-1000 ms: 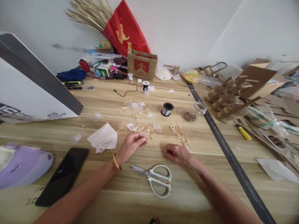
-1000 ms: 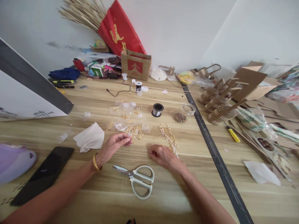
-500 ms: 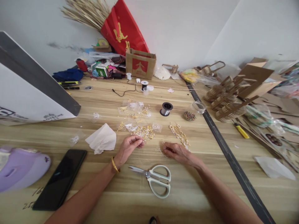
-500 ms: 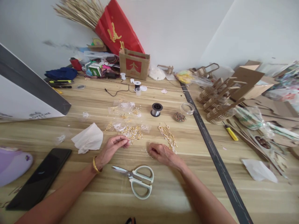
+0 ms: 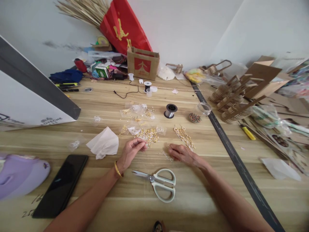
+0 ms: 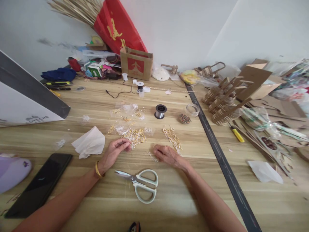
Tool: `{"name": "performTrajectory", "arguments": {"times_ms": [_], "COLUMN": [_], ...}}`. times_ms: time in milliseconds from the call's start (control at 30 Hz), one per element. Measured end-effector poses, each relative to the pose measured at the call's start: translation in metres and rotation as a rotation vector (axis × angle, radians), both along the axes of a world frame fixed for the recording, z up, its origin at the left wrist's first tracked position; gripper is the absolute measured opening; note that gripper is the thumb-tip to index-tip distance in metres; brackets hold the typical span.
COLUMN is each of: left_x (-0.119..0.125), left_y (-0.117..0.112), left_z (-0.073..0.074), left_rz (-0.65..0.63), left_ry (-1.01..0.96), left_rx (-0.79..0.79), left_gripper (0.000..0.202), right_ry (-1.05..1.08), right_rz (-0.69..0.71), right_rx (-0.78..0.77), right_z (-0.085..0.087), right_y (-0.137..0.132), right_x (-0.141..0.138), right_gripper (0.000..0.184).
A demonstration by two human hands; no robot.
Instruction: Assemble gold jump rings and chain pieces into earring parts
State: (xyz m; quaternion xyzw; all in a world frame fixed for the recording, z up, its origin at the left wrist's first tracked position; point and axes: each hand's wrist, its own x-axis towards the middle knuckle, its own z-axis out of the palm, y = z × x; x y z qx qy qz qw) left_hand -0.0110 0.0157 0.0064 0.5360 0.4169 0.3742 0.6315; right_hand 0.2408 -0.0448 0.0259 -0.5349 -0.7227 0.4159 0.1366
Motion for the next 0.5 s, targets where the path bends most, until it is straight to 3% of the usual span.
{"name": "performTrajectory", "arguments": {"times_ms": [500], "left_x": [0.0010], "left_y": [0.0001], "left_z": [0.0015], "left_rz": [0.041], "left_ry": [0.008], "left_rx": [0.010], "left_gripper": [0.019], "right_ry": [0.216], "right_rz": [-0.080], "right_rx": [-0.160], "right_z": [-0.0092], "right_y": [0.0021], "right_x": [0.0042], "right_gripper": [0.045]}}
